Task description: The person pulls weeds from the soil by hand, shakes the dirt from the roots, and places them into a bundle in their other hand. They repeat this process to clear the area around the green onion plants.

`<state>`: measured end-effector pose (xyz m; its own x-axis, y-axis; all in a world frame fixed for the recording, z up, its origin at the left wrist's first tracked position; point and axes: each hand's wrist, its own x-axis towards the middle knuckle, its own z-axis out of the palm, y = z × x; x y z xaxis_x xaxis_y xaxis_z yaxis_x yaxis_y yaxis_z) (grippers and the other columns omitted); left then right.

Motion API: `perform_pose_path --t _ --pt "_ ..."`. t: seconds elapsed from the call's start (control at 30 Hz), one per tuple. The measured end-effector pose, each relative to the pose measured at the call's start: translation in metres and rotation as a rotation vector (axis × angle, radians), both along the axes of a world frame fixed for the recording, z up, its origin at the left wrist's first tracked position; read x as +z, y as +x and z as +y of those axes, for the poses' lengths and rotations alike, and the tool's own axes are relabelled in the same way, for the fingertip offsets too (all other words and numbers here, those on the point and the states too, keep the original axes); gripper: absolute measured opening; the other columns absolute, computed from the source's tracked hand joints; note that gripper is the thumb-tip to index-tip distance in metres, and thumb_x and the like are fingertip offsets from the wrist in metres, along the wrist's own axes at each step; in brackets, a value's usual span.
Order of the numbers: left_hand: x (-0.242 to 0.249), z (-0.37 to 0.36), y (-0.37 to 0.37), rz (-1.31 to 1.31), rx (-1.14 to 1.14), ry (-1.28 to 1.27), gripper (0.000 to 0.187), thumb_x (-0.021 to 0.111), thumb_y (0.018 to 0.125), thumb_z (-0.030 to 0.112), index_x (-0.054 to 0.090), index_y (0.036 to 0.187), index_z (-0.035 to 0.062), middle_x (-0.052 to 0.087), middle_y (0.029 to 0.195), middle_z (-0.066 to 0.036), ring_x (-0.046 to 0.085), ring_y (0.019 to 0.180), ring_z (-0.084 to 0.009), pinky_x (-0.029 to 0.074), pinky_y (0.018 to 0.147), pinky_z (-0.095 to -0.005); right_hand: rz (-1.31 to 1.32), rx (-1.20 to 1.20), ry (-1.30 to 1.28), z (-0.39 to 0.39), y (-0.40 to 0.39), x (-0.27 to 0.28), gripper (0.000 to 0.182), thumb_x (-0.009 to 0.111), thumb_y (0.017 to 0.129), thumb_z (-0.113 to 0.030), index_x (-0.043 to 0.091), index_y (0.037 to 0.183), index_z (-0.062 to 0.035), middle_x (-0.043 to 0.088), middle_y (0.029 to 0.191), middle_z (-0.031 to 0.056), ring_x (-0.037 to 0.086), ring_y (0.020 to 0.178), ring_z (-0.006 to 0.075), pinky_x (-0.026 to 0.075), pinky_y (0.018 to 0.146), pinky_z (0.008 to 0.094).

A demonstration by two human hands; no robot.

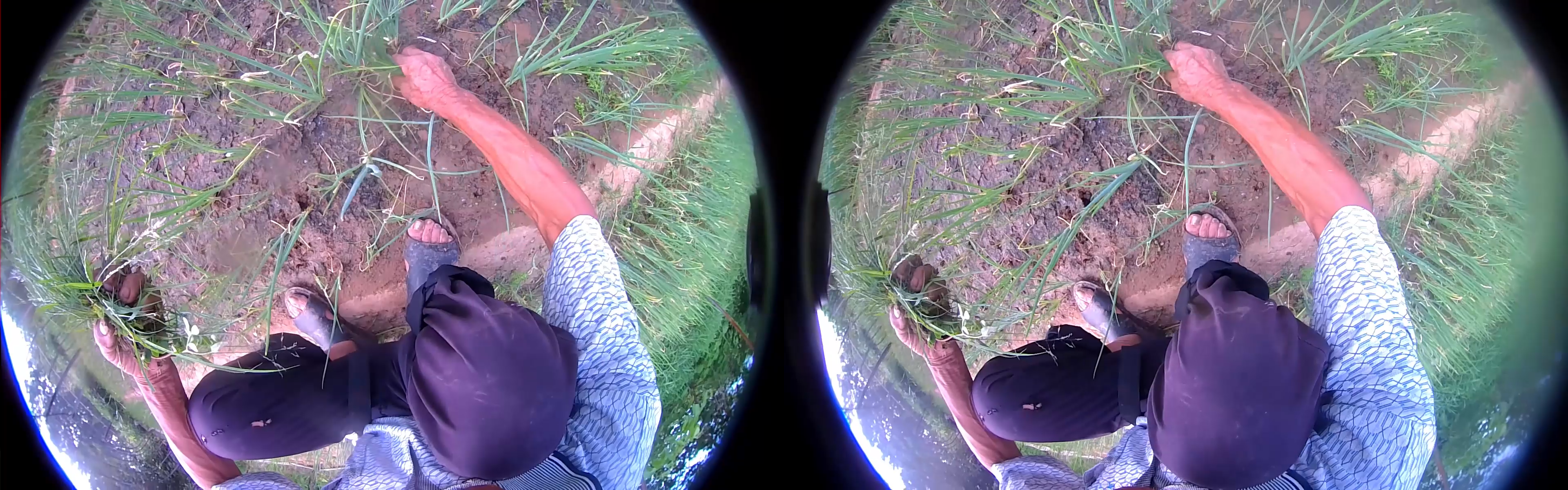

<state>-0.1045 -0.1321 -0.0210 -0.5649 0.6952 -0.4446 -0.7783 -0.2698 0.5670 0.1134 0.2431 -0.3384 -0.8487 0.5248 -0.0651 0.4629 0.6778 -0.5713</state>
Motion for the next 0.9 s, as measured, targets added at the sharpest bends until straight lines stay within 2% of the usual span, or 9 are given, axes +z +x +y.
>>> perform_pose_path --t 0.17,0.27,0.3,0.43,0.53,0.63,0.73,0.87,0.9 --pt "0.000 -0.001 0.001 -0.061 0.006 0.007 0.041 0.066 0.069 -0.006 0.046 0.103 0.0043 0.041 0.095 -0.005 0.041 0.082 -0.0157 0.039 0.065 -0.0287 0.010 -0.084 -0.531 0.004 0.010 0.010 0.028 0.061 0.083 -0.023 0.064 0.107 -0.0075 0.067 0.086 0.0142 0.062 0.078 0.0202 0.048 0.073 0.0355" --pt "0.001 0.000 0.004 -0.002 0.012 0.033 0.041 0.066 0.067 -0.008 0.046 0.101 0.0046 0.042 0.094 -0.005 0.041 0.082 -0.0156 0.039 0.064 -0.0284 0.019 -0.002 -0.324 -0.005 0.005 0.013 0.028 0.055 0.082 -0.024 0.063 0.103 -0.0078 0.064 0.078 0.0201 0.064 0.075 0.0334 0.050 0.069 0.0425" --pt "-0.004 -0.005 0.001 0.058 0.026 0.028 0.051 0.066 0.067 -0.004 0.045 0.112 0.0065 0.043 0.103 -0.006 0.042 0.086 -0.0175 0.043 0.061 -0.0274 0.072 0.019 -0.328 -0.011 0.001 0.014 0.026 0.059 0.080 -0.021 0.063 0.102 -0.0088 0.064 0.079 0.0196 0.064 0.075 0.0331 0.051 0.069 0.0429" --pt "0.002 -0.004 0.005 0.035 0.043 0.050 0.050 0.067 0.066 -0.006 0.045 0.108 0.0072 0.043 0.102 -0.004 0.041 0.083 -0.0161 0.041 0.059 -0.0253 0.089 0.211 0.051 -0.024 -0.023 0.002 0.022 0.062 0.078 -0.020 0.062 0.094 -0.0049 0.064 0.084 0.0192 0.064 0.081 0.0347 0.052 0.070 0.0447" --pt "0.007 -0.009 0.003 -0.039 0.028 0.029 0.040 0.067 0.065 -0.008 0.048 0.098 0.0049 0.044 0.097 -0.005 0.041 0.082 -0.0159 0.038 0.059 -0.0263 0.140 0.159 0.100 -0.035 -0.033 0.001 0.021 0.063 0.078 -0.019 0.061 0.092 -0.0030 0.064 0.084 0.0186 0.064 0.082 0.0367 0.052 0.070 0.0454" --pt "0.005 -0.017 0.003 0.026 0.078 0.022 0.043 0.067 0.066 -0.007 0.048 0.103 0.0040 0.043 0.095 -0.007 0.042 0.080 -0.0164 0.040 0.059 -0.0258 0.128 0.101 -0.031 -0.037 -0.037 0.002 0.023 0.062 0.081 -0.018 0.061 0.102 -0.0086 0.061 0.080 0.0165 0.063 0.077 0.0363 0.050 0.064 0.0435" --pt "0.005 -0.035 -0.003 0.005 0.057 -0.013 0.045 0.068 0.068 -0.004 0.047 0.106 0.0049 0.042 0.095 -0.009 0.042 0.074 -0.0172 0.042 0.057 -0.0251 0.232 0.076 -0.078 -0.045 -0.033 0.015 0.022 0.059 0.082 -0.016 0.061 0.103 -0.0097 0.060 0.078 0.0158 0.062 0.072 0.0358 0.050 0.061 0.0426" --pt "0.003 -0.041 -0.004 0.030 0.070 -0.040 0.046 0.067 0.068 -0.002 0.047 0.109 0.0052 0.041 0.095 -0.009 0.042 0.074 -0.0179 0.042 0.058 -0.0260 0.105 -0.017 -0.216 -0.062 -0.051 0.025 0.028 0.059 0.082 -0.018 0.060 0.108 -0.0087 0.063 0.077 0.0189 0.063 0.073 0.0375 0.051 0.064 0.0421" --pt "0.006 -0.037 -0.001 0.041 0.076 -0.038 0.046 0.066 0.068 -0.002 0.047 0.109 0.0048 0.041 0.096 -0.009 0.042 0.076 -0.0180 0.042 0.059 -0.0263 0.028 -0.036 -0.152 -0.064 -0.058 0.033 0.033 0.059 0.081 -0.021 0.059 0.112 -0.0097 0.065 0.082 0.0213 0.064 0.080 0.0385 0.052 0.070 0.0440"
